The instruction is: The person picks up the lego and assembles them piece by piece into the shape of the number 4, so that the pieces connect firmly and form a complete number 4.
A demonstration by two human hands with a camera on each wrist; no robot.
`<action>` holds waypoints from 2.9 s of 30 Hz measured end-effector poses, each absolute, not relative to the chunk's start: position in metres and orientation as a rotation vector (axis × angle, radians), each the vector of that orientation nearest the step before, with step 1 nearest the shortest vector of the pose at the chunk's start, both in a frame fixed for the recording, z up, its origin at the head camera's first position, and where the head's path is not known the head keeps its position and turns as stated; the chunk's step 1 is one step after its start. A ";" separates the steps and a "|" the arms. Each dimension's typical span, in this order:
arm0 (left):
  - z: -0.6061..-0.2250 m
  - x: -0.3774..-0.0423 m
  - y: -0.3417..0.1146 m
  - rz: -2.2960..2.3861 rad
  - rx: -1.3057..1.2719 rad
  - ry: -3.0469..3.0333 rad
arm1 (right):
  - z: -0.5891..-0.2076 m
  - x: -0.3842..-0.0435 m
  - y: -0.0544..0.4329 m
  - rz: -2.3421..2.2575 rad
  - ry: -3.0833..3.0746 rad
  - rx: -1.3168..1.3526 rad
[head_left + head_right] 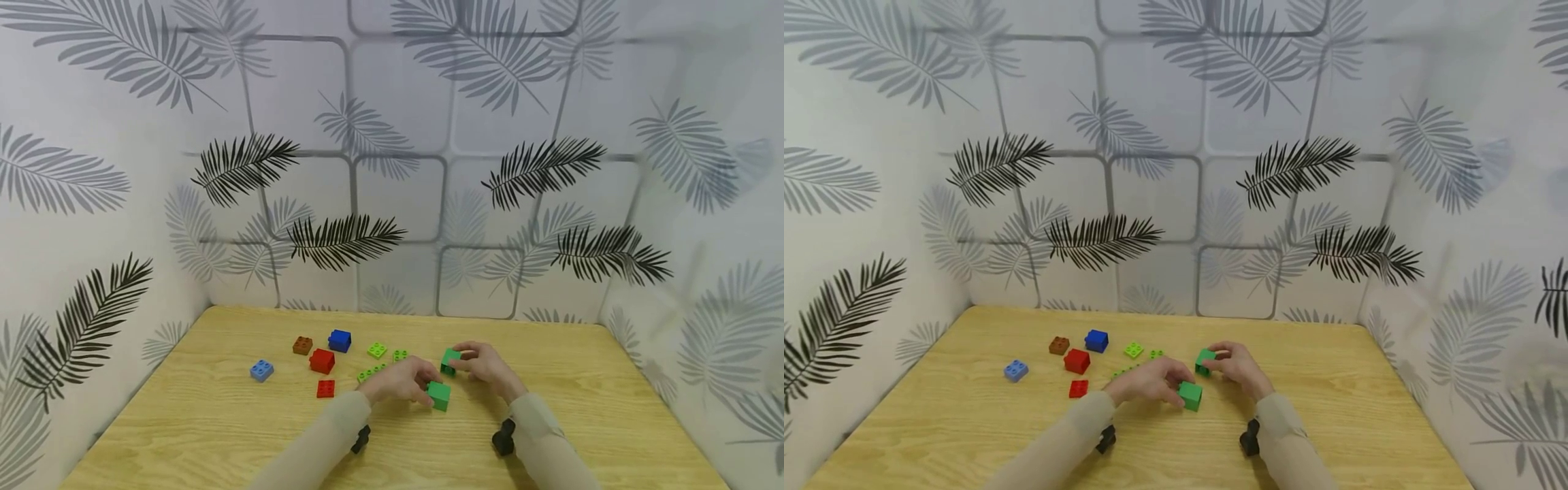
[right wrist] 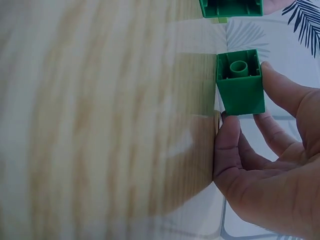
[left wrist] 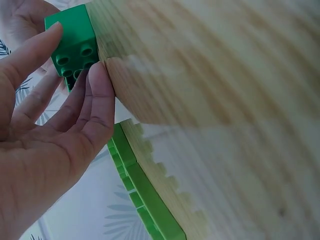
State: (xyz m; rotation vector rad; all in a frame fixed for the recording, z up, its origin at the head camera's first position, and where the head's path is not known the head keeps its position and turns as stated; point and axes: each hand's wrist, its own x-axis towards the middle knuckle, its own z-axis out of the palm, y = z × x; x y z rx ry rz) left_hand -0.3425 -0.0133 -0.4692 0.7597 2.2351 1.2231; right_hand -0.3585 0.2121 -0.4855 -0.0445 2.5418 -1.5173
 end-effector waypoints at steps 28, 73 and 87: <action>-0.470 -0.351 -0.030 1.704 0.513 2.309 | -0.485 -0.347 0.199 -1.523 2.502 -0.244; -0.472 -0.356 -0.020 1.580 0.786 2.467 | -0.487 -0.342 0.189 -1.544 2.389 -0.306; -0.468 -0.355 -0.014 1.420 0.804 2.521 | -0.487 -0.342 0.189 -1.539 2.381 -0.315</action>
